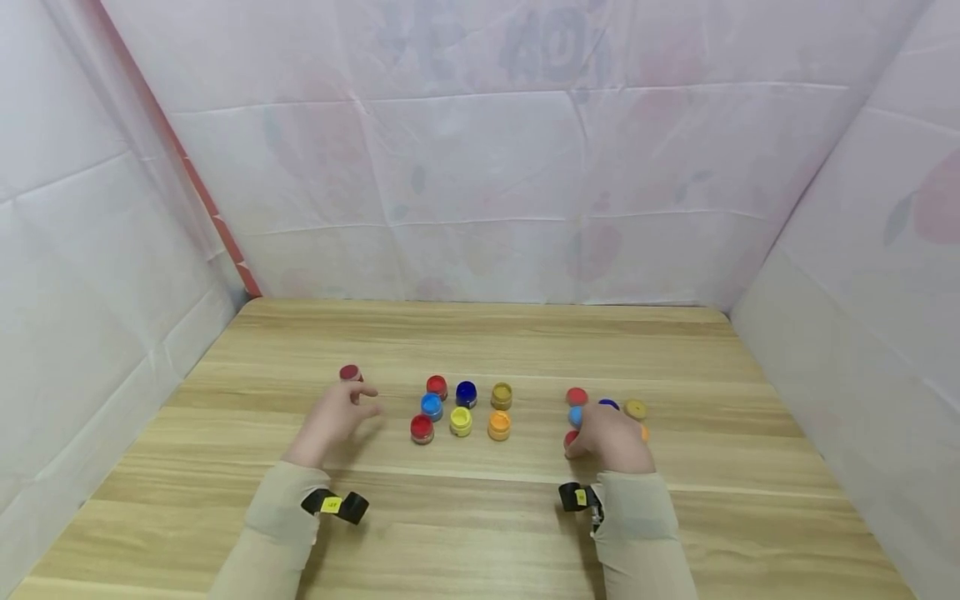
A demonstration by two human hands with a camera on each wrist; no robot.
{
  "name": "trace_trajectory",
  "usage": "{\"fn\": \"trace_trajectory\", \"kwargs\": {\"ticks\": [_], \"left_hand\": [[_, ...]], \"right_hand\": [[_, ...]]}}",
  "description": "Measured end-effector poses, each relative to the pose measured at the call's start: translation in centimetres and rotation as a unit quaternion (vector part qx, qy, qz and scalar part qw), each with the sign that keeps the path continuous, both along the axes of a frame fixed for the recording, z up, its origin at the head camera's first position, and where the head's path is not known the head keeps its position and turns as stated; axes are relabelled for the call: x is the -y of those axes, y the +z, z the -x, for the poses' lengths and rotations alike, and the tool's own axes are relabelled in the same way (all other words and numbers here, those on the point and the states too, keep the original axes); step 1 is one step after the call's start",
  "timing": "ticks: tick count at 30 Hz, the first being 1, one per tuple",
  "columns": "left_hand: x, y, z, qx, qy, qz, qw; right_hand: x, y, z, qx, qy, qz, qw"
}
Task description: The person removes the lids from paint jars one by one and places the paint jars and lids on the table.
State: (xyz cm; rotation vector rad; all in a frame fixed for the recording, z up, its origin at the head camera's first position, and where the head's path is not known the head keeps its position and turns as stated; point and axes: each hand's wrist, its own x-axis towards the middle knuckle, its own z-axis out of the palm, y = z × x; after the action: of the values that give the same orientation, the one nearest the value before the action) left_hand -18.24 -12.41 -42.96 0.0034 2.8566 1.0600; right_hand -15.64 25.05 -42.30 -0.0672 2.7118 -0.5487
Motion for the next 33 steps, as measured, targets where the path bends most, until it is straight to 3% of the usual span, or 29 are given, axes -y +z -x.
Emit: {"fn": "trace_trajectory", "kwargs": {"ticks": [5, 24, 29, 33], "left_hand": [[0.6, 0.2, 0.2, -0.048, 0.021, 0.011, 0.9986], [1.1, 0.1, 0.7, -0.135, 0.091, 0.01, 0.9866], [1.2, -0.7, 1.0, -0.147, 0.11, 0.017, 0.9828], [1.5, -1.6, 1.2, -0.134, 0.117, 0.022, 0.9838]], "right_hand": [[-0.1, -0.1, 0.1, 0.002, -0.001, 0.0, 1.0], [0.3, 0.0, 0.1, -0.002, -0.011, -0.022, 0.9997], [0.3, 0.0, 0.1, -0.002, -0.011, -0.022, 0.9997], [0.3, -0.1, 0.0, -0.005, -0.009, -0.023, 0.9997]]}}
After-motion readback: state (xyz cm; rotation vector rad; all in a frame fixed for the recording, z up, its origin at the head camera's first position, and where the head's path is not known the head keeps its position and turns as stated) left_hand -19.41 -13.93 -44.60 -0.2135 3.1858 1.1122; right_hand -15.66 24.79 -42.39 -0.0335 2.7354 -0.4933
